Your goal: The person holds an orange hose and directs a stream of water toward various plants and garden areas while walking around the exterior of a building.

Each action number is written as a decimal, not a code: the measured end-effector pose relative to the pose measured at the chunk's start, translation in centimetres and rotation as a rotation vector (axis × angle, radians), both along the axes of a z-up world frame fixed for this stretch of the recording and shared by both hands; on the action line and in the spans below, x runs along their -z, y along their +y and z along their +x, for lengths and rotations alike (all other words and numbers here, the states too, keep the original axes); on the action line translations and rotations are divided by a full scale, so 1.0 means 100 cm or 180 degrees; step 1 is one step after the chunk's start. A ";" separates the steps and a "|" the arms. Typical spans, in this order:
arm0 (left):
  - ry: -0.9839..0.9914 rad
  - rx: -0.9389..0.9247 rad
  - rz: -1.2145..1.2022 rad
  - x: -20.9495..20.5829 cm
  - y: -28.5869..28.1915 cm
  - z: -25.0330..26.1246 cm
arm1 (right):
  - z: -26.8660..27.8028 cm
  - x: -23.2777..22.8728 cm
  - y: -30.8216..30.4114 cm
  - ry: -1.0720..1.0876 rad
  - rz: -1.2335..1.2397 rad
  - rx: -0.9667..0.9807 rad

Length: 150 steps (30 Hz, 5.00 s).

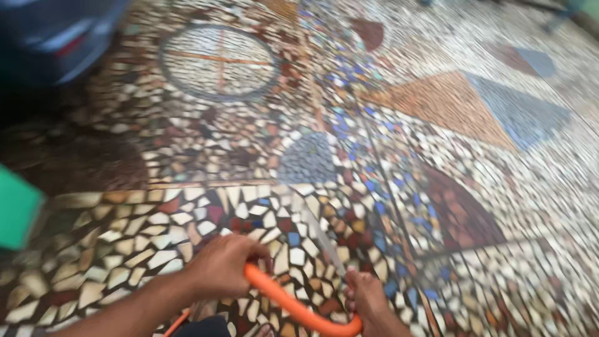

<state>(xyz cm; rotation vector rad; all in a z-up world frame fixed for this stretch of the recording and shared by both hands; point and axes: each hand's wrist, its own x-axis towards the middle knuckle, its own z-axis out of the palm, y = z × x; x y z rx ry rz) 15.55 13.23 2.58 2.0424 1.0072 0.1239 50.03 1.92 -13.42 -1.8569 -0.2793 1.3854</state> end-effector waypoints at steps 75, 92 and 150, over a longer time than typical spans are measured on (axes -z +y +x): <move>0.1244 0.6738 -0.0525 -0.030 -0.213 0.279 | -0.281 -0.179 -0.394 -0.0793 -0.0262 0.6391; 0.0783 0.6725 -0.0528 -0.024 -0.158 0.337 | -0.222 -0.215 -0.305 -0.1257 -0.0171 0.6491; 0.0061 0.6095 -0.0386 -0.088 0.039 0.308 | -0.256 -0.311 -0.095 -0.1700 -0.0568 0.6628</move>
